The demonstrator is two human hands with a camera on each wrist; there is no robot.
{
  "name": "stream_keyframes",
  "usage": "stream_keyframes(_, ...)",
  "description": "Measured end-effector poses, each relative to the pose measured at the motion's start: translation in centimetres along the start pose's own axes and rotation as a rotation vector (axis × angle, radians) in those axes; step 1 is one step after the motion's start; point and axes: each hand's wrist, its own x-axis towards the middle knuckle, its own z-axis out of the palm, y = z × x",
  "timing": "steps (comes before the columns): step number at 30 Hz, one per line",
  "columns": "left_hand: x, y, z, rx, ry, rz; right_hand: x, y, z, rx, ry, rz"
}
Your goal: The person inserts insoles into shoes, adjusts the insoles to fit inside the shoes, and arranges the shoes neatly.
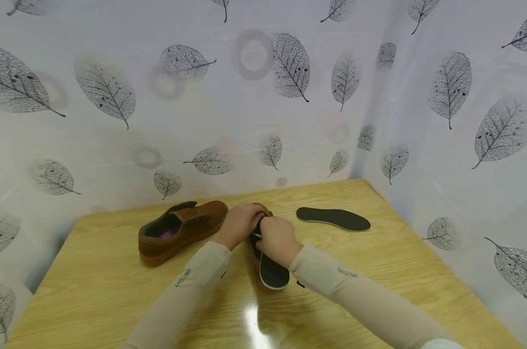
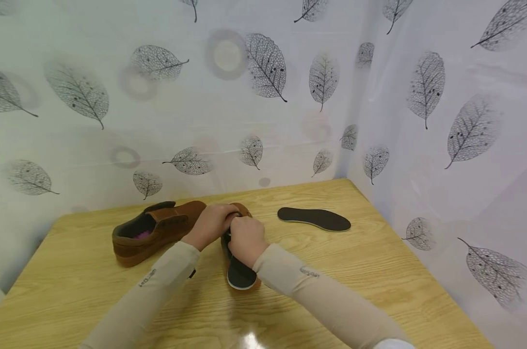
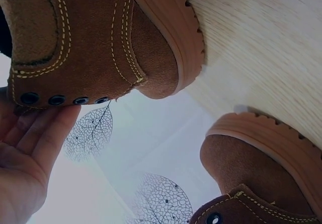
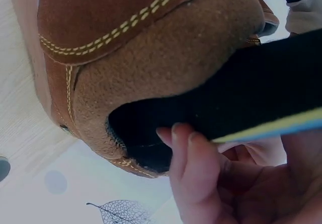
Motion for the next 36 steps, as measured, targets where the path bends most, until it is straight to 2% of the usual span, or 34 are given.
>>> stream_keyframes(7, -0.2, -0.2, 0.6, 0.005, 0.022, 0.028, 0.5, -0.2, 1.0, -0.098, 0.011, 0.019)
stream_keyframes(9, -0.3, -0.2, 0.9, 0.002, 0.030, 0.038, 0.6, 0.0, 1.4, -0.093, 0.026, 0.027)
stream_keyframes(14, -0.2, 0.1, 0.8, 0.001, 0.020, 0.027, 0.9, 0.0, 2.3, -0.095, 0.091, 0.018)
stream_keyframes(21, -0.1, 0.4, 0.2, 0.018, 0.017, 0.013, 1.2, -0.5, 3.1, -0.208, 0.183, -0.008)
stream_keyframes(25, -0.1, 0.4, 0.2, 0.033, 0.012, 0.026, 1.2, -0.2, 3.6, -0.188, 0.217, -0.027)
stream_keyframes(27, -0.2, 0.3, 0.2, 0.037, 0.010, 0.024, 1.1, 0.0, 3.5, -0.149, 0.193, -0.033)
stream_keyframes(32, -0.3, 0.2, 0.1, 0.037, 0.001, -0.002, 0.5, 0.0, 2.3, 0.002, 0.057, -0.039)
stream_keyframes(36, -0.3, 0.1, 0.0, 0.044, 0.010, 0.004, -0.8, -0.5, 0.6, 0.052, 0.035, -0.058)
